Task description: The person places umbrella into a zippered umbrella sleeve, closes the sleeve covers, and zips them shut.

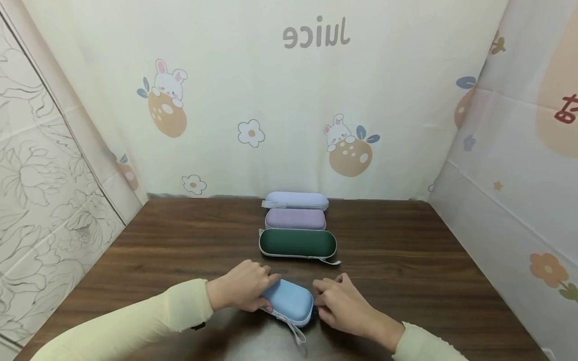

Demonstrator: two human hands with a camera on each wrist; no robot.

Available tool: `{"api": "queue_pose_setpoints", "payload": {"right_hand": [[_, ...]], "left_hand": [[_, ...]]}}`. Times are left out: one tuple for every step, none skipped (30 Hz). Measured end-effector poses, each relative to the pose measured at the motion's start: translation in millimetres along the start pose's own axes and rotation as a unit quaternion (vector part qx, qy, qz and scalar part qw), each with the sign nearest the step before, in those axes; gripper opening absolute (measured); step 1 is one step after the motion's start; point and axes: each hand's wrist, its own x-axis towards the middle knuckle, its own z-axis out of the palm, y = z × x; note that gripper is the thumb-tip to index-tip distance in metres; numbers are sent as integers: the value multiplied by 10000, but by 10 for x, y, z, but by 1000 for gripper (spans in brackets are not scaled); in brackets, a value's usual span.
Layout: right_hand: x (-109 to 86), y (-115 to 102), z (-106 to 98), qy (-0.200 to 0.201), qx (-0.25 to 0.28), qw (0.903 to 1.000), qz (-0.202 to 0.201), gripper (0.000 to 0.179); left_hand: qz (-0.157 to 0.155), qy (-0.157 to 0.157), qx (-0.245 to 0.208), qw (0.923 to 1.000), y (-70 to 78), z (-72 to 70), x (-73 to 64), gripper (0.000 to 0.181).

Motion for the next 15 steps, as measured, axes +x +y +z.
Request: {"api": "queue_pose_setpoints", "payload": {"right_hand": [[-10,0,-3,-54,4,10000,72,18],[-16,1,-8,-110,4,9999,126,15],[-23,8,-12,-176,7,9997,169,11],[-27,9,-19,-241,11,9995,206,8],[-30,12,-23,-292,38,9993,219,6],[-32,13,-27,-327,80,9992,231,5],[-35,14,-28,-344,118,9990,244,4],[-39,12,-30,-352,162,9989,267,4],[-43,9,-32,-353,207,9987,304,4],[-46,0,-33,-347,245,9985,349,5],[-49,-3,-35,-361,281,9981,401,7],[-50,-8,-36,-374,323,9977,471,8],[-50,-13,-39,-417,396,9968,555,8],[-46,-19,-43,-471,476,9956,650,9],[-41,-23,-46,-549,589,9938,768,9]], "left_hand": [[20,-21,-1,10000,1,-8,4,49],[33,-50,19,10000,0,-15,7,49],[45,-74,29,10000,0,-22,9,49],[63,-99,46,9999,0,-28,9,49],[85,-131,68,9999,1,-33,9,49],[119,-145,92,9998,0,-36,7,50],[147,-150,104,9997,-1,-37,6,50],[169,-146,108,9997,-2,-36,6,50],[193,-137,96,9997,-2,-36,6,50],[206,-125,82,9997,-2,-37,6,51],[206,-124,68,9997,-1,-38,8,51],[198,-134,47,9997,0,-41,10,53],[189,-151,31,9997,1,-46,13,55],[183,-178,29,9997,4,-54,17,57],[179,-222,24,9996,10,-64,22,59]]}}
